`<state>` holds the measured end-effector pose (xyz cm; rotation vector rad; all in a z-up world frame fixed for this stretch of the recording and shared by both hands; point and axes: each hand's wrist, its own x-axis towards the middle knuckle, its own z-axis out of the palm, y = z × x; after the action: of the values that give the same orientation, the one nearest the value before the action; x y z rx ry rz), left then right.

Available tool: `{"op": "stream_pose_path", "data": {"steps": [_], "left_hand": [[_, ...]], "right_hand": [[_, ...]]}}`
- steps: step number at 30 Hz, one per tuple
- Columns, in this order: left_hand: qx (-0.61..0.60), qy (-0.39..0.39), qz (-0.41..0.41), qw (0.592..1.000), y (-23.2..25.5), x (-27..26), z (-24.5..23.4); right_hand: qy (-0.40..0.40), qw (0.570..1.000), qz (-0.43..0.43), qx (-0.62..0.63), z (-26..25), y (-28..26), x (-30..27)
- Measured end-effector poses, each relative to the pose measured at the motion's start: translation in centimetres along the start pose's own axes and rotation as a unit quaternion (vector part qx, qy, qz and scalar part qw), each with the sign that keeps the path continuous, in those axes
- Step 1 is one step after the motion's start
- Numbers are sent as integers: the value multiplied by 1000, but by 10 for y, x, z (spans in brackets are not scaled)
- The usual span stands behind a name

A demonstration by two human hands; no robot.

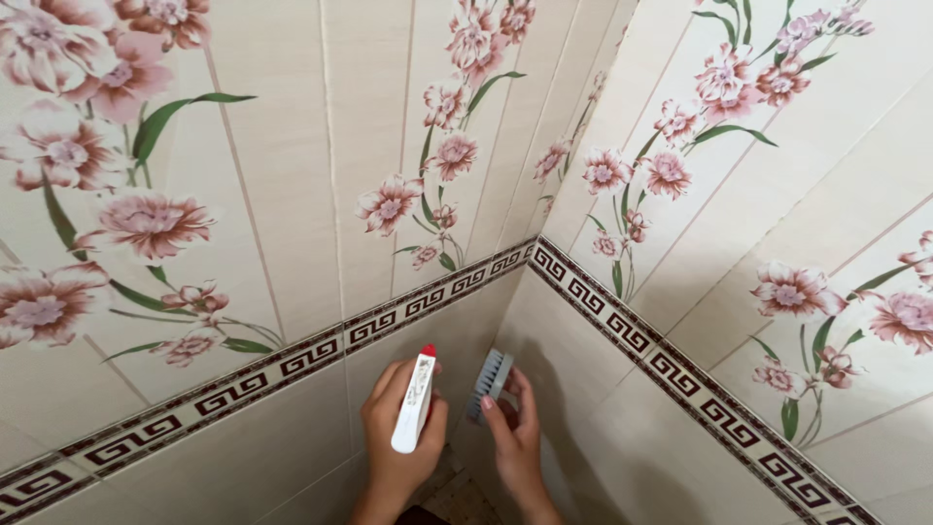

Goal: The person scrubs a tiled wall in a corner using a brush while holding a spray bottle in the other hand.

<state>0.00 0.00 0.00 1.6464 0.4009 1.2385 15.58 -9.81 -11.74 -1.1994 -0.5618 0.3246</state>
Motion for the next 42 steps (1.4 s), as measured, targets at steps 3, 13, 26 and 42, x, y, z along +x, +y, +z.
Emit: {"op": "stream_pose_path", "data": {"steps": [3,13,26,42], "left_hand": [[20,23,40,999,-24,-7,3],[36,31,18,999,-70,-16,-8],[14,37,28,999,-44,8,-10],[31,-80,63,994,27,83,16]], "right_hand": [[-20,999,-43,-7,10,-13,18],[-19,900,-317,-299,102,-115,105],[98,978,-47,-177,28,22,175],[104,775,-493,-381,93,-142,226]]}}
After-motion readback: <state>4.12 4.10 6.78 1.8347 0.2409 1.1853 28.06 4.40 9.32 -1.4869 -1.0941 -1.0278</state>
